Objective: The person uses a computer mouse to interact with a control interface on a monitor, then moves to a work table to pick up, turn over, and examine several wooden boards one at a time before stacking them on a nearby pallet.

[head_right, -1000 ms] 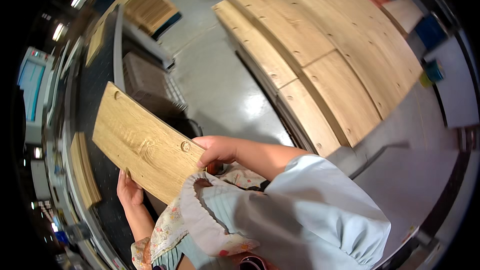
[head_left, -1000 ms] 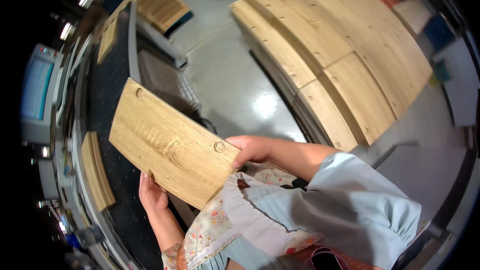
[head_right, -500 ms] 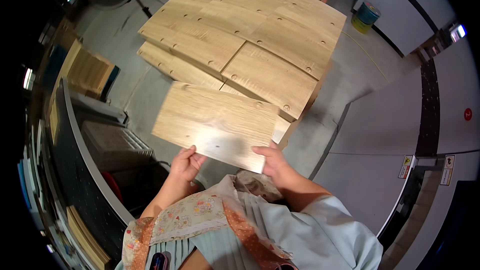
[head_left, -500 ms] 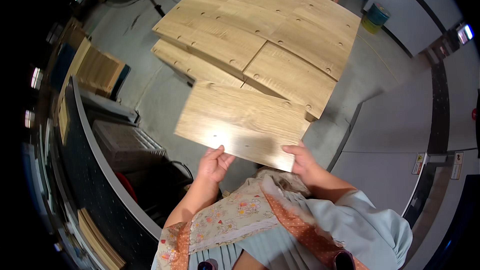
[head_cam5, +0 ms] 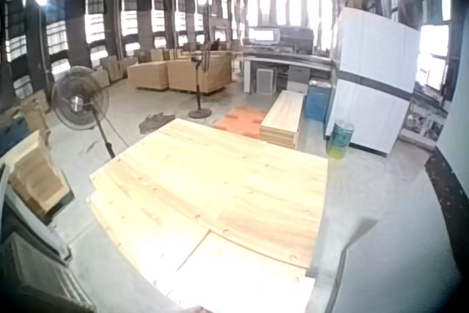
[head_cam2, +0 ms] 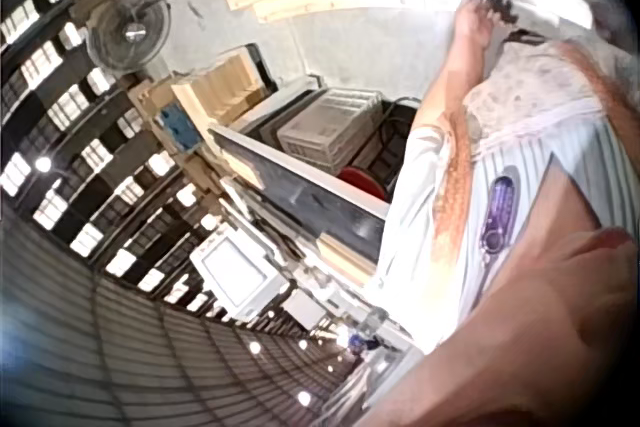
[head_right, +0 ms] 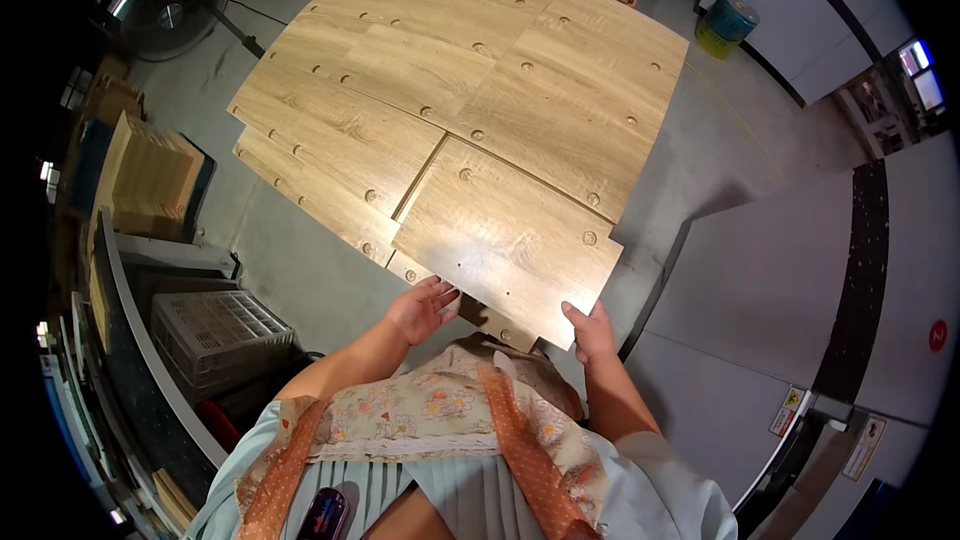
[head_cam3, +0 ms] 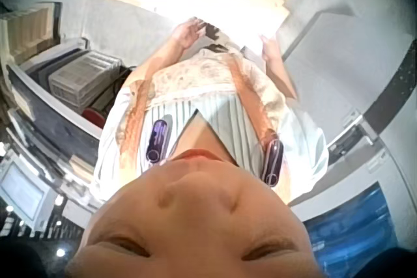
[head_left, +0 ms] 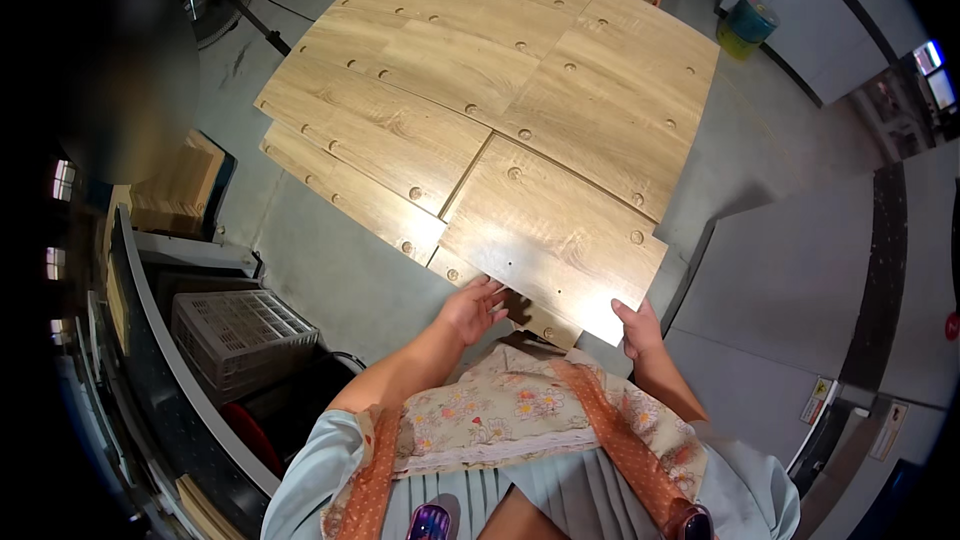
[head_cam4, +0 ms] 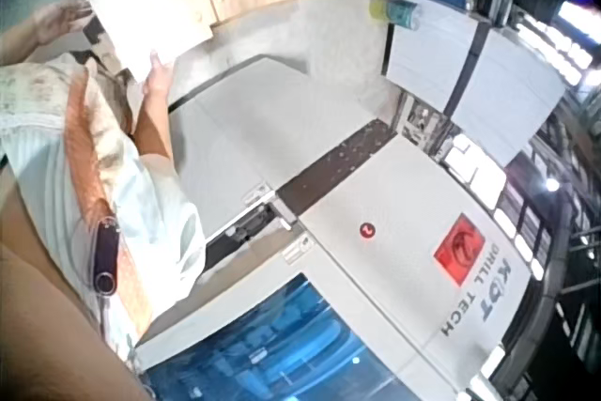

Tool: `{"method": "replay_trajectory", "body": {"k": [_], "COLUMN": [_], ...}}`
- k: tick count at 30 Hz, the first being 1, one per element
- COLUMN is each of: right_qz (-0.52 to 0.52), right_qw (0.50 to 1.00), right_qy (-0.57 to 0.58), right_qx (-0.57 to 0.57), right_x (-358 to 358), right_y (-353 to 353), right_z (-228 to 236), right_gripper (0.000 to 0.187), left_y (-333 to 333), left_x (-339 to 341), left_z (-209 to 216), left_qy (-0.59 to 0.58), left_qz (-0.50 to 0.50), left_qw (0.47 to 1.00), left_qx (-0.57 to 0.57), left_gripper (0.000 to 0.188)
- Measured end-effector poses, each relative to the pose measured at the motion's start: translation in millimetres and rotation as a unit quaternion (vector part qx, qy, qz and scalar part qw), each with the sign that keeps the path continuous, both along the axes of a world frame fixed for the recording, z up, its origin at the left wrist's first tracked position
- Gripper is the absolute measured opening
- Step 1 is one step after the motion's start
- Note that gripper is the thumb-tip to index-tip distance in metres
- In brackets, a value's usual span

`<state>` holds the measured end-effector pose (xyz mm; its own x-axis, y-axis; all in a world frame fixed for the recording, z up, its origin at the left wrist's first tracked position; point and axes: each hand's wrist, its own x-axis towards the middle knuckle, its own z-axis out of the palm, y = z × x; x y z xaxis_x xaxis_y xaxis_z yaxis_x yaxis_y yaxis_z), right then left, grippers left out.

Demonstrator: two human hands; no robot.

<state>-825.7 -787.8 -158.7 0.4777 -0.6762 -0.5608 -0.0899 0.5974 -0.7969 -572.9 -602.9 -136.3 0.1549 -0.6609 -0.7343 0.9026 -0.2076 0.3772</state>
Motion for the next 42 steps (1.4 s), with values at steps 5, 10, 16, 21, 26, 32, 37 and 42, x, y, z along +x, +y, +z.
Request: {"method": "replay_trajectory", "body": {"k": [5,10,16,21,26,32,37,42], "right_qz": [0.132,0.033,-0.048,-0.016,0.087,0.23,0.226,0.26], "right_qw": [0.885,0.983,0.991,0.991,0.974,0.822,0.793,0.784], "right_qy": [0.281,0.14,0.1,0.077,0.126,0.44,0.472,0.478], "right_qx": [-0.347,-0.117,-0.079,-0.104,-0.165,-0.278,-0.313,-0.298], "right_x": [2.6,35.8,50.4,46.9,37.2,41.4,33.8,35.0], "right_y": [-17.1,-8.5,1.3,0.1,6.9,3.2,7.2,4.1], "right_z": [-24.1,-1.5,-0.4,2.4,16.8,25.9,0.3,3.2], "right_gripper": [0.04,0.045,0.064,0.083,0.087,0.082,0.074,0.074], "left_y": [-23.9,-26.3,-34.7,-45.9,-50.2,-55.1,-67.5,-73.2], "left_x": [21.1,43.4,42.1,50.0,68.9,81.0,78.1,76.5], "left_z": [-9.3,-19.5,-14.3,-20.3,-22.9,-10.7,3.2,5.2], "left_qy": [0.008,0.031,0.069,0.099,0.071,0.079,0.066,0.047], "left_qz": [0.062,0.049,0.051,0.026,0.059,0.051,0.066,0.078], "left_qw": [0.996,0.997,0.996,0.994,0.993,0.992,0.987,0.983], "left_qx": [0.064,0.047,0.032,0.039,0.079,0.079,0.129,0.157], "left_gripper": [0.039,0.041,0.025,0.022,0.03,0.077,0.077,0.065]}}
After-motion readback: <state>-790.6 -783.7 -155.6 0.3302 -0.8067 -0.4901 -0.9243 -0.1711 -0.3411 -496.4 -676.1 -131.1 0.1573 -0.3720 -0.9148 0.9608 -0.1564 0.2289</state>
